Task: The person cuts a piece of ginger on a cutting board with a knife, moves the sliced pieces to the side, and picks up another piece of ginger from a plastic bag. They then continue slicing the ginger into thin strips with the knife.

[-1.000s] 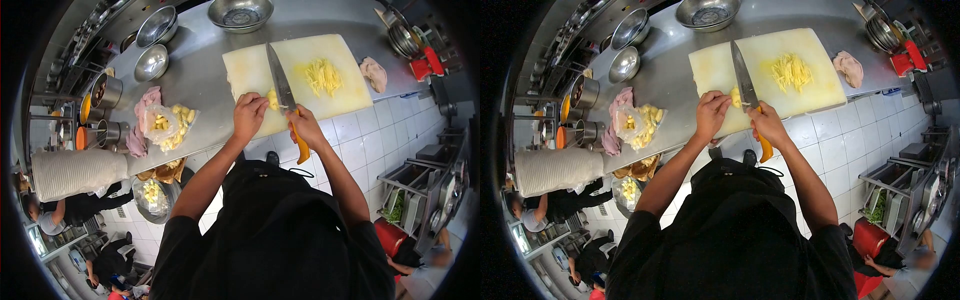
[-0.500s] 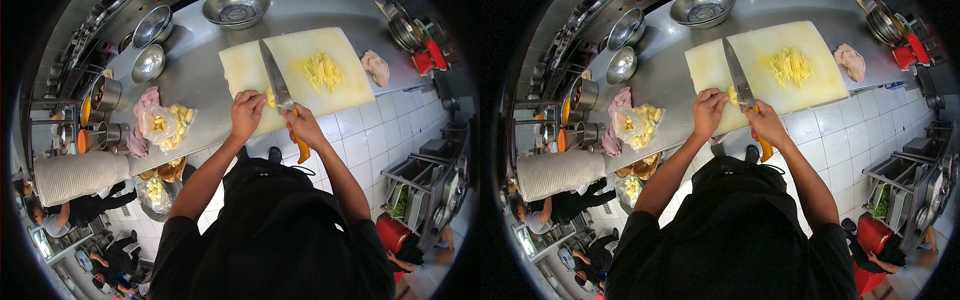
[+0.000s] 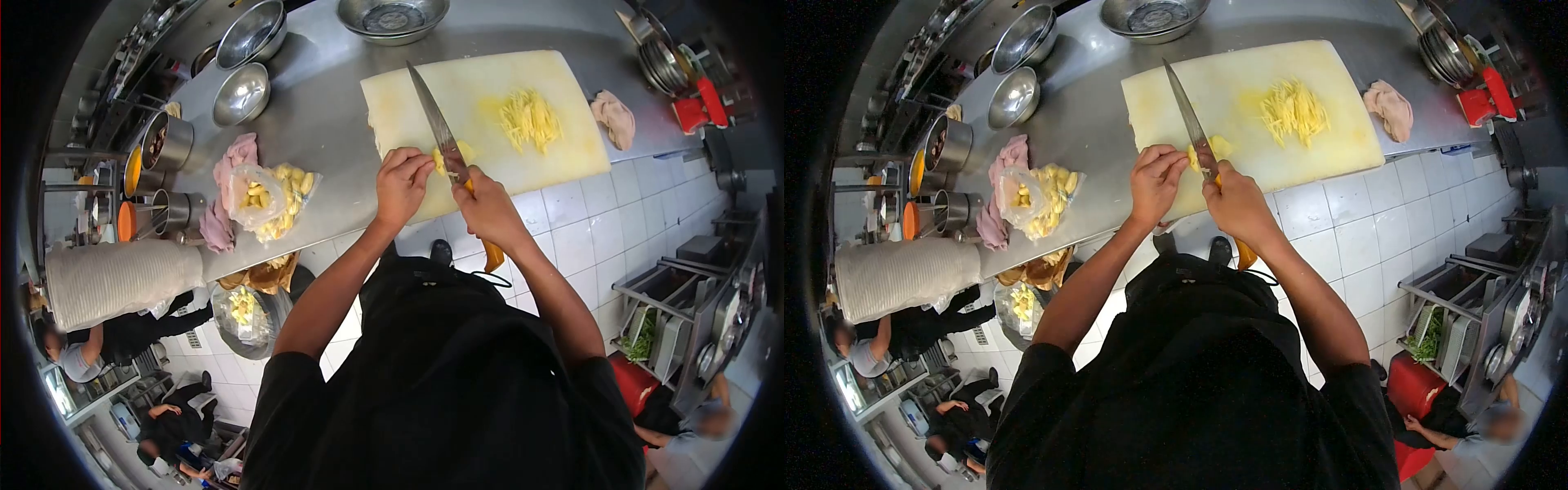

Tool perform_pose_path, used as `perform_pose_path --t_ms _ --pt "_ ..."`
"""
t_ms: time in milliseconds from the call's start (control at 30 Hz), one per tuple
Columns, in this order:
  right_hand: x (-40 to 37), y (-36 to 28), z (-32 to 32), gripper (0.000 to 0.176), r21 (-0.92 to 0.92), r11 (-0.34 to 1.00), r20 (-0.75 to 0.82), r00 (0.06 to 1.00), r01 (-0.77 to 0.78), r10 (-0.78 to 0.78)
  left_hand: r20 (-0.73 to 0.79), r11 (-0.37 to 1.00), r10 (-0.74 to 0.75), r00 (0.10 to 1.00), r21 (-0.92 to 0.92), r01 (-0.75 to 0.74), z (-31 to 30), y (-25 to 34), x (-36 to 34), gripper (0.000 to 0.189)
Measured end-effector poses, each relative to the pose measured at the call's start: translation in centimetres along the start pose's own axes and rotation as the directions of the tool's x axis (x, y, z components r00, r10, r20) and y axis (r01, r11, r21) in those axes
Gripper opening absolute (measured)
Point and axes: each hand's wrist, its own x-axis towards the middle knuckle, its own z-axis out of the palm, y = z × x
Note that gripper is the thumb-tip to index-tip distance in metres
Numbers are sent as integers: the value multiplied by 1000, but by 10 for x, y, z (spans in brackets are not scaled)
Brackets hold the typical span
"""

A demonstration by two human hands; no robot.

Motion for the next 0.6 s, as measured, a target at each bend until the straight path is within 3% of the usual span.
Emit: perform_pose_path --t_ms 267,600 --pt "-5 -36 -10 34 96 980 107 981 -173 163 -2 1000 -5 1000 1 5 1 -3 -1 9" --pt "-2 -40 -5 36 50 986 75 986 -156 152 -11 1000 -8 1000 17 8 1 -2 0 8"
